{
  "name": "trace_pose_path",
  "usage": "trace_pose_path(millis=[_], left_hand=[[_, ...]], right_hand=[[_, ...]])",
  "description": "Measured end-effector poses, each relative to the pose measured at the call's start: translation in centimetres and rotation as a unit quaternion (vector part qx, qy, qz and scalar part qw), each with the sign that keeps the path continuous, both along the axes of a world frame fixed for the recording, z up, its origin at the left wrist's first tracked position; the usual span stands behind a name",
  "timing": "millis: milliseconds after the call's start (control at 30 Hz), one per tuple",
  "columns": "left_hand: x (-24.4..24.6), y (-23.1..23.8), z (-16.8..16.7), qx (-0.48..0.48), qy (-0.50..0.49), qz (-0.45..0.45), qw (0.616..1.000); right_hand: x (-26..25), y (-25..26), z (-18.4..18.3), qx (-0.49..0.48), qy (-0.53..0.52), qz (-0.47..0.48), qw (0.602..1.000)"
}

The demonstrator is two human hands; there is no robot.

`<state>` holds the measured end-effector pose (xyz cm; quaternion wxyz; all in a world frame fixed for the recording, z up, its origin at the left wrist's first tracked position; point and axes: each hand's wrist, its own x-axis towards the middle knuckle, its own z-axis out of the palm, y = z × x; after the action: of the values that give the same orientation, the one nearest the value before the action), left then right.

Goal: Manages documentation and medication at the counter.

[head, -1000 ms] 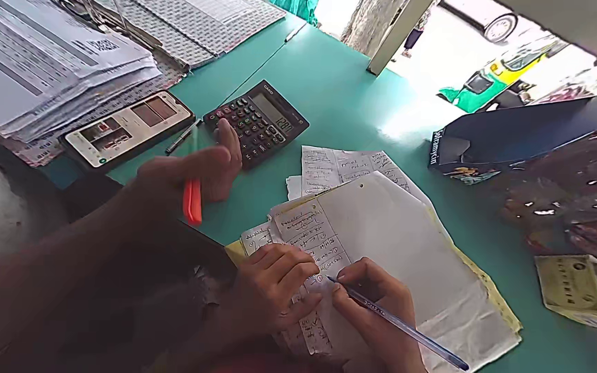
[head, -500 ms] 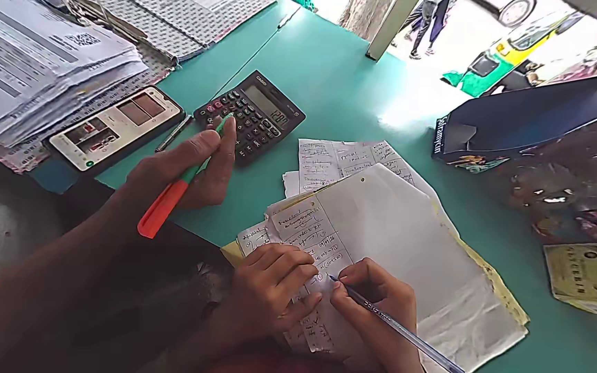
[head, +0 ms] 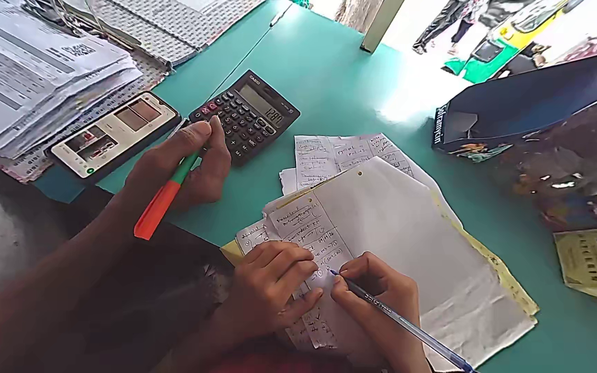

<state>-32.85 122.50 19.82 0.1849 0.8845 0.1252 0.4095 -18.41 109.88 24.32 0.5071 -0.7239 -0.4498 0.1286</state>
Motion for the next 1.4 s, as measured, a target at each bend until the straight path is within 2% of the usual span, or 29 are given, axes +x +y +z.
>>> trace_pose_path(millis=[300,633,1400], left_hand=[[0.04,-0.02,0.04,0.002,-0.001,-0.002,1.0],[0.1,-0.05,0.01,0.004,-0.001,0.0,1.0],[0.06,-0.07,0.07,0.007,0.003,0.006,1.0]], right_hand=[[-0.09,0.0,-0.11,0.022,0.023,-0.016,0.999],[0.25,0.06,0.48,-0.01,-0.004,-0.005,1.0],[0.25,0.12,-0.06,0.003,-0.009,-0.012,1.0]])
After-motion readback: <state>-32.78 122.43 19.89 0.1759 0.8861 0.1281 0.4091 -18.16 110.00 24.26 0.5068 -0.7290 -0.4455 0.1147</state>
